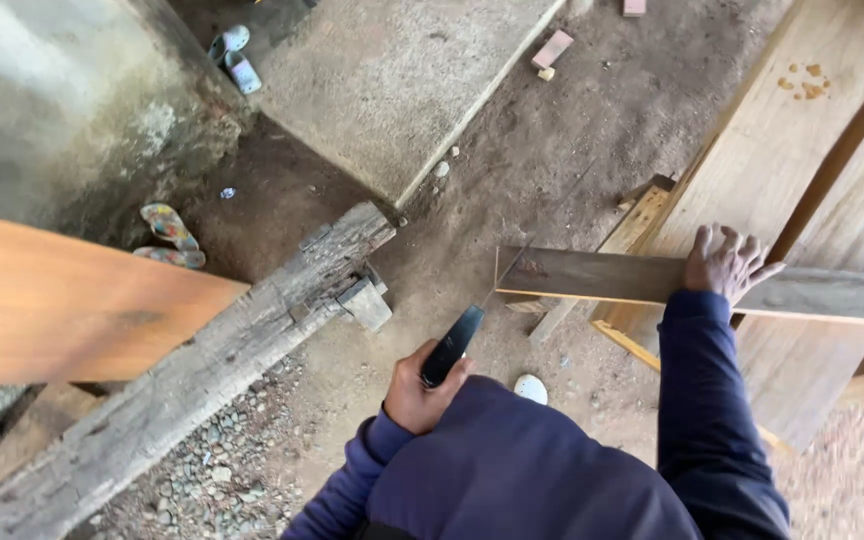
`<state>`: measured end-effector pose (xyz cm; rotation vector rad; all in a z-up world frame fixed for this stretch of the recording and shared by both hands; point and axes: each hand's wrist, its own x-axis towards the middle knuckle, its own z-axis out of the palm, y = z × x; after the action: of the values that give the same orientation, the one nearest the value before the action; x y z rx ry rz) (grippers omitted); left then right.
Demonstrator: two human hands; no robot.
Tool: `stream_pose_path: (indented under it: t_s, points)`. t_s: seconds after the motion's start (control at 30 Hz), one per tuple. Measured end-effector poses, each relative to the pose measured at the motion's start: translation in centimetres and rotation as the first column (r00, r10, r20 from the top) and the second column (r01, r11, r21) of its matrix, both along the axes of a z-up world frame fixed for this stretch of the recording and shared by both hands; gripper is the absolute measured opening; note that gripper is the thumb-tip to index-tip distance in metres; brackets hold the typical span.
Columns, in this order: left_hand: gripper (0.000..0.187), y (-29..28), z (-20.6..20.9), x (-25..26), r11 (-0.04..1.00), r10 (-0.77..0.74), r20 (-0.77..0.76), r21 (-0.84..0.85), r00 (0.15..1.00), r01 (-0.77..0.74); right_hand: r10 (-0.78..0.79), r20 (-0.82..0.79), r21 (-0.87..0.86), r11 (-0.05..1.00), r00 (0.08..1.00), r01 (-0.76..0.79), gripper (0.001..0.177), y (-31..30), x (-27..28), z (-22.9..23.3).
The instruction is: Sawing a piece of wood on a workbench using a hand saw.
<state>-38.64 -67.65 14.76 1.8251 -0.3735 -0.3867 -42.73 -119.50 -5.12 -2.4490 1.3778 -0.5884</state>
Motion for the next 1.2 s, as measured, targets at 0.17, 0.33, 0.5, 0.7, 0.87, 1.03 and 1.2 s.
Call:
stream_pose_path:
  t_s: [0.17,0.33,0.5,0.7,0.87,1.03,1.2]
  points:
    - [0.028,-1.0,-1.5,-4.6,0.997,0.079,0.073,-0.023,0.994,-0.077,0.168,0.019,-0.107,0.98,0.986,-0.165,0.037,0.1,-1.1,-0.1]
    - [0.039,-0.8,-1.9,-8.7,0.987,0.138,0.048,0.07,0.989,-0.142,0.367,0.048,-0.075,0.929,0.929,-0.363,0.035,0.5,-2.3,-0.9]
    - [0.03,-1.5,0.4,-11.5,0.985,0.157,0.037,0.065,0.987,-0.16,0.417,0.11,-0.23,0.894,0.902,-0.385,0.028,2.8,-2.1,-1.1]
    - [0.034,-0.5,-0.4,-10.5,0.988,0.15,0.05,0.035,0.988,-0.151,0.137,-0.147,0.053,0.99,0.979,-0.131,0.075,7.2,2.3,-1.3]
    - [0.037,1.8,0.4,-10.4,0.995,0.079,0.014,0.068,0.997,-0.079,0.069,-0.298,0.157,0.987,0.952,-0.022,0.079,11.7,2.1,4.5]
    - [0.036,6.0,0.8,-12.9,0.994,0.023,0.059,0.107,0.998,-0.029,0.012,-0.349,0.194,0.979,0.937,0.06,0.073,12.3,2.2,5.2]
    - [0.03,11.9,-0.2,-14.7,0.996,0.018,-0.008,0.09,1.0,-0.017,0.023,-0.202,0.244,0.969,0.979,0.028,0.069,11.2,2.3,3.8]
